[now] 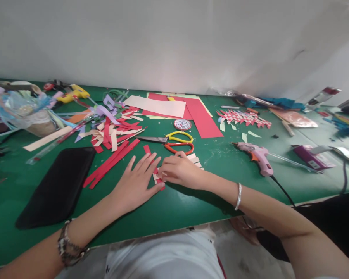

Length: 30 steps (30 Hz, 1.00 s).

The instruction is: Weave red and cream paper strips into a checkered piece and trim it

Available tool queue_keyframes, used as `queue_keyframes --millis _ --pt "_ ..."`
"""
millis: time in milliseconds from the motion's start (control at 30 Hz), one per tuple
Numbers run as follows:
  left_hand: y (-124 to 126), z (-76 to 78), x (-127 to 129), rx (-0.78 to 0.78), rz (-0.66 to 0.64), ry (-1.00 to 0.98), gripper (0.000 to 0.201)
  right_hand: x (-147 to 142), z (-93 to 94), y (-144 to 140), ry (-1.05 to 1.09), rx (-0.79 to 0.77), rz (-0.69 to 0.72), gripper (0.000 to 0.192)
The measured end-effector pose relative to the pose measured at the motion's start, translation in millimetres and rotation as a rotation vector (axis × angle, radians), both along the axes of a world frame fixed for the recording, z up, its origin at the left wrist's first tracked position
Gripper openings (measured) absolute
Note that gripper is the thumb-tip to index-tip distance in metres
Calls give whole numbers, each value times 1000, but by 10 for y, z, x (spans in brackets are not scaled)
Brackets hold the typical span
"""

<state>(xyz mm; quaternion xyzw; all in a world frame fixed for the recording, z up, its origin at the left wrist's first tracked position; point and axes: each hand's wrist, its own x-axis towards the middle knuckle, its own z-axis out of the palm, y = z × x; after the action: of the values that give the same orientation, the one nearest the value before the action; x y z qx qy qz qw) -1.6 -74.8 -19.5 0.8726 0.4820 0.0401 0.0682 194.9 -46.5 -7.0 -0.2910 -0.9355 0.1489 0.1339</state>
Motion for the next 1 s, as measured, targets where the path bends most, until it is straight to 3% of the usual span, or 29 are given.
queue_keyframes --millis 267,533,733,1000 --pt "57 32 -25 -53 -35 10 72 41 -8 -4 49 104 -84 12" --pt "-2 27 2 30 -37 5 74 137 -14 -195 90 0 -43 13" --pt "41 38 -23 -44 -47 28 73 87 -99 -190 166 -76 -87 12" --pt "74 42 -82 -60 -85 25 71 95 -163 -115 208 -20 -35 17"
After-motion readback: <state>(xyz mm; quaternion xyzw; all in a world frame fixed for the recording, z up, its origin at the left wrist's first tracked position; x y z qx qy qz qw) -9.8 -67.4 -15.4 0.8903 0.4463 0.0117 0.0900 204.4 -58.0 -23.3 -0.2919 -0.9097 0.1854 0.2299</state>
